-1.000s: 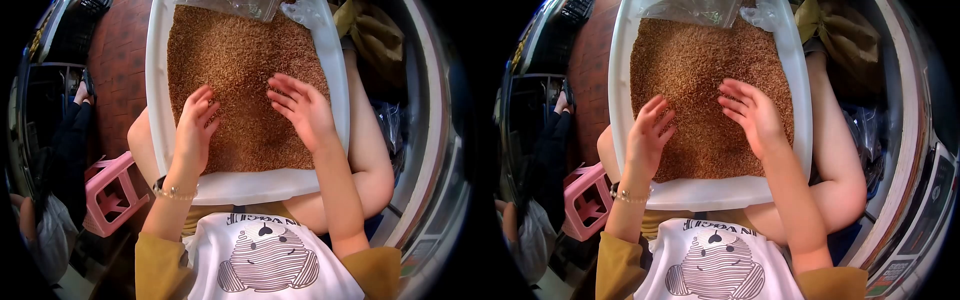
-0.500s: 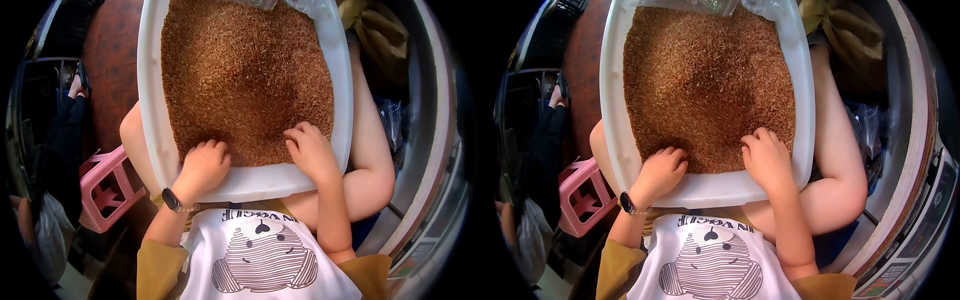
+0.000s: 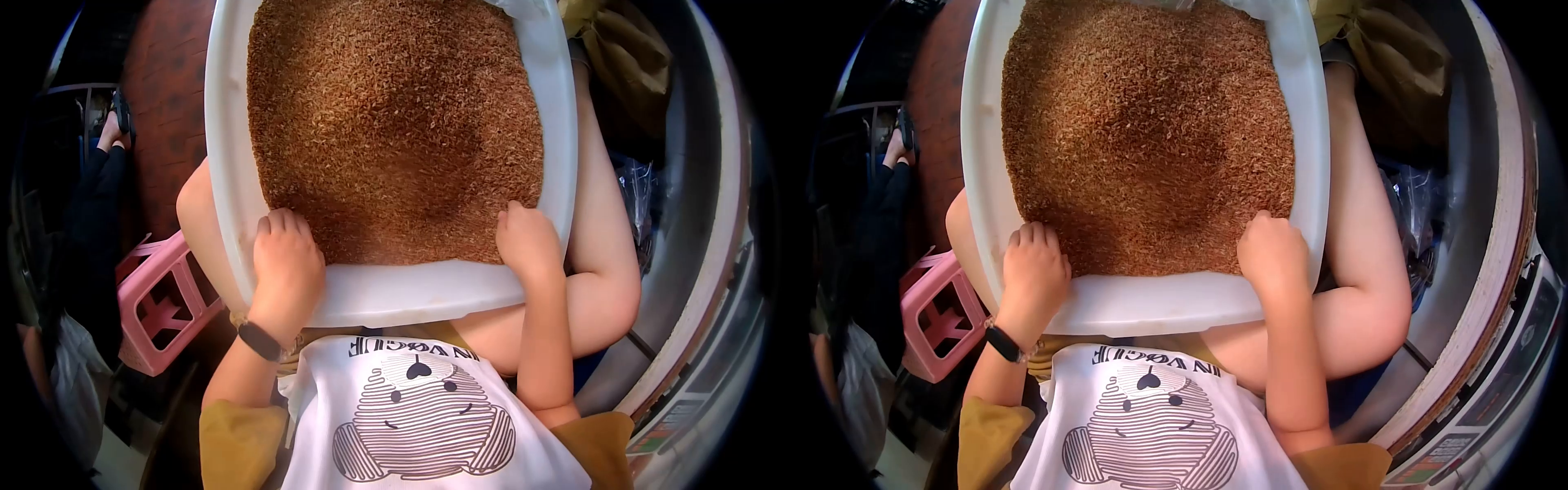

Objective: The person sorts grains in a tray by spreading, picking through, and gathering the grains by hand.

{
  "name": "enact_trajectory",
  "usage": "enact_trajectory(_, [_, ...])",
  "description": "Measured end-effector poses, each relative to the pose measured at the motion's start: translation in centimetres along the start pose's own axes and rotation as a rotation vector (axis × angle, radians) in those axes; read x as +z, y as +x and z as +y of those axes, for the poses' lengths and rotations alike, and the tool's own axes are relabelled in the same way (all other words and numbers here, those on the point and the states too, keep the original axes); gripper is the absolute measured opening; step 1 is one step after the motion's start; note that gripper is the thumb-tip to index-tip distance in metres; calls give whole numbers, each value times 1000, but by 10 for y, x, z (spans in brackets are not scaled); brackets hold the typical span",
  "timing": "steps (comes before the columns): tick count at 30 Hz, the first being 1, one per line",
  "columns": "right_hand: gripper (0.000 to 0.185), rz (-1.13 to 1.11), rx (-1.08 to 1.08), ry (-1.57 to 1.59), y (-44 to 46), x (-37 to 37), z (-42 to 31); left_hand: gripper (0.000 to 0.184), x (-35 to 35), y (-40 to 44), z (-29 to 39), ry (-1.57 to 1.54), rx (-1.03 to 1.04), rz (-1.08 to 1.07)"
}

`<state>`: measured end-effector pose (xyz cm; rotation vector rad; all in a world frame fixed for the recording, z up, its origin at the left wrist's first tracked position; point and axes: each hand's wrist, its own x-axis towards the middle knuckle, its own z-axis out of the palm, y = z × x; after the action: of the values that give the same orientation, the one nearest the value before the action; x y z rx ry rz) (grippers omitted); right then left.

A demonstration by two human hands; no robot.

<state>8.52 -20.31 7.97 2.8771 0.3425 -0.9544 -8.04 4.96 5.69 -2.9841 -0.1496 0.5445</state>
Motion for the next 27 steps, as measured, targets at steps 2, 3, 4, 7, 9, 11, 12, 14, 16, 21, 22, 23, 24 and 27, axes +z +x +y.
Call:
enact_trajectory(2, [25,-47,-5,57,8,4,2,24,9,1,-2,-58,70,-42])
enact_trajectory(3, [26,-79,0,80,12,4,3,25,14,3,-3,-88,106,-65])
enact_trajectory(4, [28,-110,5,102,17,3,4,28,23,6,-2,-141,63,-118])
enact_trajectory(7, [34,-219,-65,164,26,0,10,36,36,15,3,-306,-42,-267])
enact_trajectory(9, [41,-330,-216,65,37,3,16,38,30,23,3,-419,-100,-338])
enact_trajectory(11, [48,-421,-210,88,51,13,21,42,24,27,4,-501,-173,-432])
enact_trajectory(12, [50,-458,-126,163,56,20,20,44,20,28,6,-540,-212,-483])
enact_trajectory(14, [53,-539,21,334,61,28,21,50,9,33,6,-547,-131,-537])
enact_trajectory(16, [54,-621,156,524,56,19,11,46,19,34,6,-538,-42,-535])
enact_trajectory(21, [55,-637,152,1012,54,45,11,54,88,51,18,-1056,-399,-571])
enact_trajectory(22, [54,-647,169,1100,53,49,8,59,89,52,20,-1267,-536,-540])
enact_trajectory(23, [54,-655,184,1189,52,51,3,59,90,52,20,-1436,-586,-619])
enact_trajectory(24, [55,-678,254,1304,50,51,-4,59,57,55,21,-1605,-634,-697])
enact_trajectory(27, [56,-732,381,1546,50,51,-17,62,34,59,35,-1923,-857,-741])
